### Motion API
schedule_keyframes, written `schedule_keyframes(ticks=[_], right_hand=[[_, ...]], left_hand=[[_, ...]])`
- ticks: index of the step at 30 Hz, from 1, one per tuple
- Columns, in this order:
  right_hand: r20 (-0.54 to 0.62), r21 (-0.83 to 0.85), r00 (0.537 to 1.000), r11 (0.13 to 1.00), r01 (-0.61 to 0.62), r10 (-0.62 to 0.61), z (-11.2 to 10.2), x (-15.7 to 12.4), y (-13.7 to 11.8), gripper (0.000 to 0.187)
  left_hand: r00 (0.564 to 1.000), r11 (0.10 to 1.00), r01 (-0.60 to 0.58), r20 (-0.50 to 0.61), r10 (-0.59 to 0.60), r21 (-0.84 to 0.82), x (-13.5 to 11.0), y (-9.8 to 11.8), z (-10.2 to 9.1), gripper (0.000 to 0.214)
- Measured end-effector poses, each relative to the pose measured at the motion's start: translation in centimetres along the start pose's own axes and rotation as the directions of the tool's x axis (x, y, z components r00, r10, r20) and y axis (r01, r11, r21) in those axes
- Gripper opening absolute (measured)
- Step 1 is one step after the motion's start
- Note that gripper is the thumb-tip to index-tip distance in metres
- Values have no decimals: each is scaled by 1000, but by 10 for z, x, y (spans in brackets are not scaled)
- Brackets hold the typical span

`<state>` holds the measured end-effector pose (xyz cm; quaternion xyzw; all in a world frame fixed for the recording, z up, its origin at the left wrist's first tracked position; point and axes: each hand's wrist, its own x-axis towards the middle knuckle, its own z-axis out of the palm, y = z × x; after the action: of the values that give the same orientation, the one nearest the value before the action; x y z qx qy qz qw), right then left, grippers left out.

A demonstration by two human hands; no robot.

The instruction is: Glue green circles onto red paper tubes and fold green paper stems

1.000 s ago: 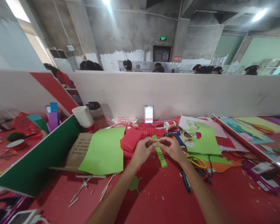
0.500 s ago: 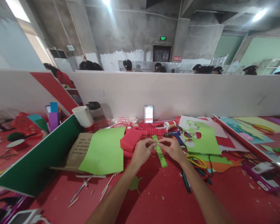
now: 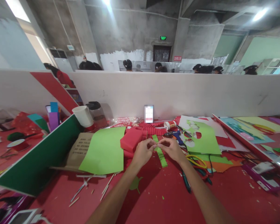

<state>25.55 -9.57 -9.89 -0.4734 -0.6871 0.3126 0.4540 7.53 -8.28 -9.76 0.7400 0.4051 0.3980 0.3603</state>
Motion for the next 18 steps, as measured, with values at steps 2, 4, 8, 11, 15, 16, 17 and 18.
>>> schedule_keyframes(ticks=[2, 4, 8, 11, 15, 16, 17, 18], right_hand=[[-14, -23, 1000, 1000, -18, 17, 2, 0, 2, 12], [-28, -52, 999, 998, -40, 38, 6, 0, 4, 9], [-32, -72, 999, 997, -42, 40, 11, 0, 6, 7], [-27, 29, 999, 999, -39, 40, 12, 1, 6, 7], [-68, 175, 996, 984, -43, 55, 11, 3, 8, 11], [-79, 196, 995, 979, -48, 64, 10, 3, 8, 12], [-86, 219, 993, 974, -57, 78, 10, 3, 9, 14], [-91, 245, 992, 967, -68, 93, 10, 3, 9, 15]], left_hand=[[1000, 999, -8, -2, 8, 37, -1, 0, 0, 11], [1000, 996, -23, -5, 24, 80, -2, 0, 0, 9], [998, 989, -66, 0, 67, 132, -3, 2, 1, 7], [995, 983, -99, -7, 102, 155, -4, 4, 0, 7], [990, 976, -135, -12, 139, 172, -3, 8, -1, 13], [988, 975, -148, -8, 151, 166, -3, 8, 0, 13], [987, 975, -158, -7, 161, 159, -3, 8, 0, 13], [986, 975, -162, -9, 165, 150, -3, 7, 1, 14]])
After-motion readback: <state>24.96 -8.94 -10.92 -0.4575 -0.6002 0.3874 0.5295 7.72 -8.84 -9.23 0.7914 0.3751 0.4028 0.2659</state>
